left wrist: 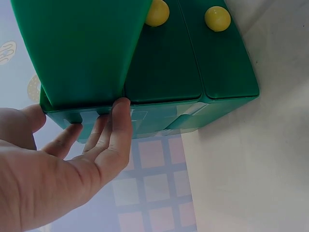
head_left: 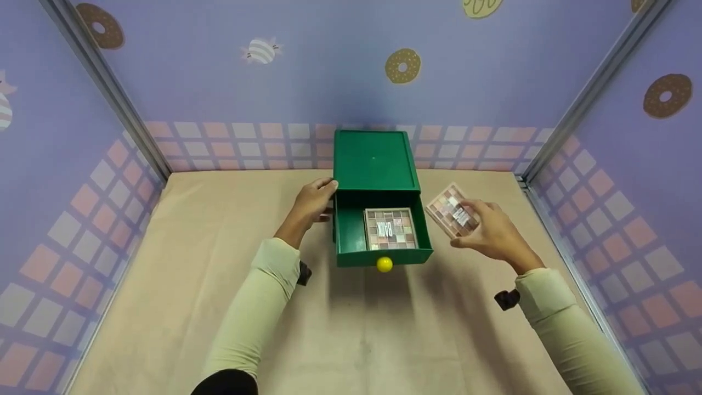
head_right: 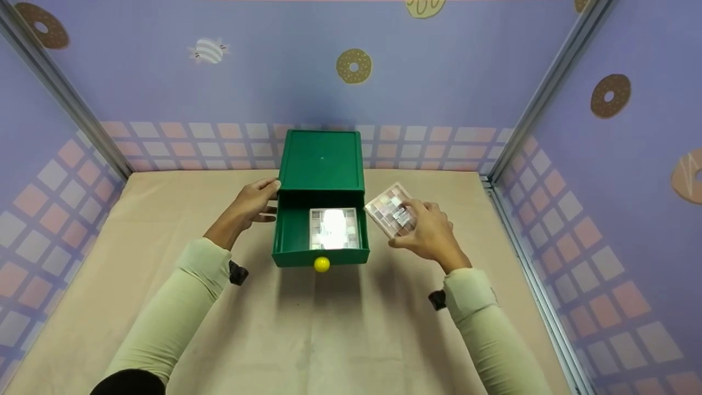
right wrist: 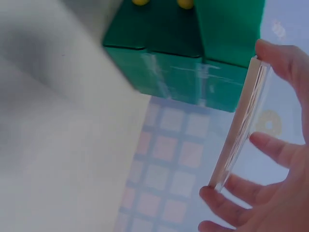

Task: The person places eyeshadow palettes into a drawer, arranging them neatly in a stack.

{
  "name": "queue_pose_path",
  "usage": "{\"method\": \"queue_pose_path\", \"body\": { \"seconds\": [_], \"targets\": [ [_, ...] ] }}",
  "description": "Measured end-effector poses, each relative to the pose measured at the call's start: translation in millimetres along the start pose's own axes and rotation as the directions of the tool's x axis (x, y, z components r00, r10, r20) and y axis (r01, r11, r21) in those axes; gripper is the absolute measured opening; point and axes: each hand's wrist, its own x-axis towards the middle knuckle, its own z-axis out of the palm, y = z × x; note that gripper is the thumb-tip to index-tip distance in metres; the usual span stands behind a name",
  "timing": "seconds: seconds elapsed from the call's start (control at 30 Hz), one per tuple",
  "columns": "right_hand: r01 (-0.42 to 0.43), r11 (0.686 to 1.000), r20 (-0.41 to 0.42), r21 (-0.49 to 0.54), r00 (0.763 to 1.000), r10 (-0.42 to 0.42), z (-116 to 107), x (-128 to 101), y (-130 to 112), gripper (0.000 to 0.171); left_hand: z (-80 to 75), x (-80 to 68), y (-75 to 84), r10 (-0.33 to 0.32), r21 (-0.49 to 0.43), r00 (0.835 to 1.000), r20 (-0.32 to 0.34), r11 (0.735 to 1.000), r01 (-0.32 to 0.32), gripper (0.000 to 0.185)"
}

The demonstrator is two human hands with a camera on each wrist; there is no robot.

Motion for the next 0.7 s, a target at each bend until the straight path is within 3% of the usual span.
{"method": "queue_pose_path", "body": {
  "seconds": [0.17,0.33,0.7],
  "targets": [
    [0.105,0.994,0.021,0.007,0.994,-0.105,-7,11,-19,0.095,-0.8,0.2,-1.2,0.000,0.003,1.000,0.002,1.000,0.000,0.053],
    [0.178,0.984,0.098,-0.023,0.980,-0.175,-12,22,-41,0.096,-2.0,-0.3,-1.3,0.001,0.024,1.000,-0.002,1.000,-0.001,0.053],
    [0.323,0.943,0.254,-0.076,0.921,-0.295,-11,33,-73,0.090,-2.2,-1.7,-0.1,0.006,0.018,1.000,-0.005,1.000,-0.006,0.053]
  ]
}}
